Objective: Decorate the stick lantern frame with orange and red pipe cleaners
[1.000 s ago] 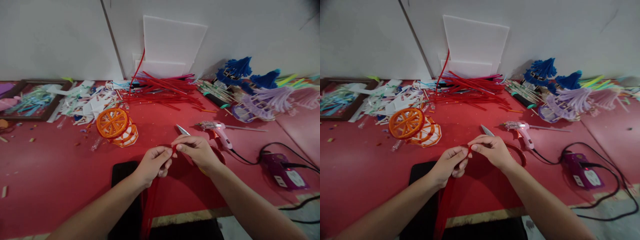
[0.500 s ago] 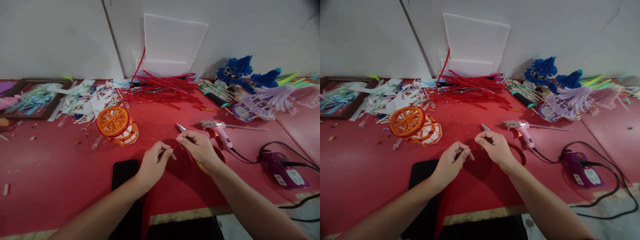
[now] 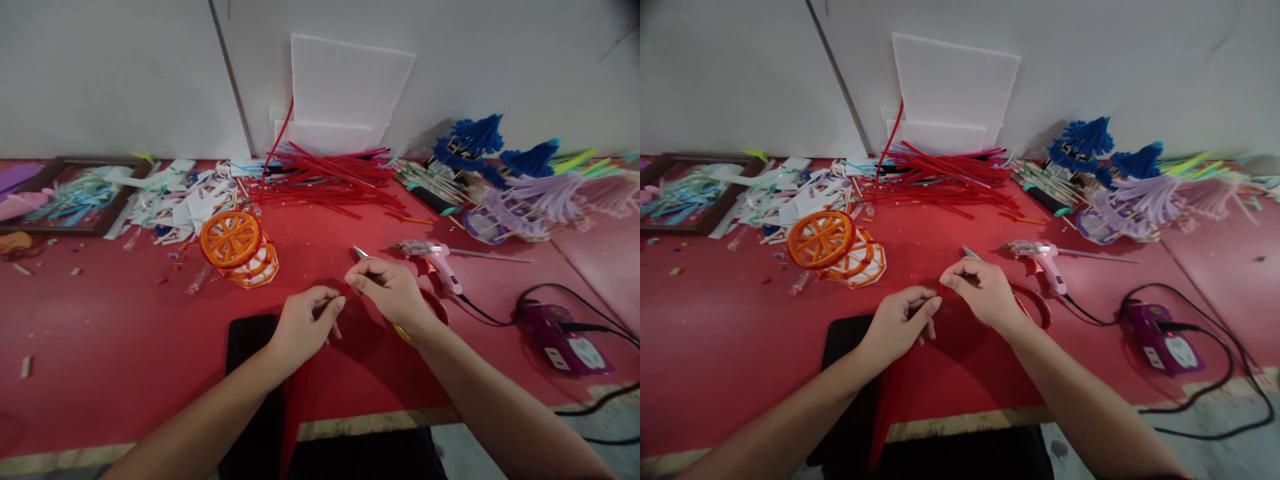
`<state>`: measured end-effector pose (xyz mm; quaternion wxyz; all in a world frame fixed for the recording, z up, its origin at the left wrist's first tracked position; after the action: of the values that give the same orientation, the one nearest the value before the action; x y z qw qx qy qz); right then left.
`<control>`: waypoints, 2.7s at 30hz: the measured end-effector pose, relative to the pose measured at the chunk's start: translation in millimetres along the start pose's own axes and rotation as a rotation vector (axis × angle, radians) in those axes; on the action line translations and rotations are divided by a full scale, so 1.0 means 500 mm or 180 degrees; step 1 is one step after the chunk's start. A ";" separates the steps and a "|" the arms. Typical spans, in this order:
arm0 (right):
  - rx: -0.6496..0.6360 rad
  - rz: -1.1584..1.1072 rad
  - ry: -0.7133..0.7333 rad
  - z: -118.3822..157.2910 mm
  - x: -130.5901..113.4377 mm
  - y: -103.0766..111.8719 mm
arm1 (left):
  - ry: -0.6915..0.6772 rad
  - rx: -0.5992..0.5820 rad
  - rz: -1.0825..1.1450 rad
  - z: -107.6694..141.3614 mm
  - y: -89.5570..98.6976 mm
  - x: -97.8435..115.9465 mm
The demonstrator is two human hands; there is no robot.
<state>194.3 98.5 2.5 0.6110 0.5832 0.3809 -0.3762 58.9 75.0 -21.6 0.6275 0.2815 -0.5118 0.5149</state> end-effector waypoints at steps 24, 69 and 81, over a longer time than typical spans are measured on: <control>-0.0555 -0.1723 -0.0577 -0.004 -0.013 -0.143 | -0.0703 0.1949 0.1933 0.106 0.171 -0.023; -0.0150 -0.1226 0.0038 0.018 -0.007 0.029 | 0.0654 -0.0228 0.1162 0.028 -0.035 0.025; 0.0127 -0.1019 -0.0196 0.022 0.028 0.009 | -0.1232 0.0096 -0.2355 0.049 -0.028 0.101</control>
<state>204.9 87.7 -7.9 0.5429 0.5152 0.4425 -0.4940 60.7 67.3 35.7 0.6582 0.5470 -0.4771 0.1999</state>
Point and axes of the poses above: each hand's wrist, its own z-axis away from the middle knuckle, its own y-axis out of the back of the hand, x = y × z, the point moved 8 cm from there along -z, towards the middle knuckle, and after that the axes turned 12 degrees about z, right-handed, at the moved point
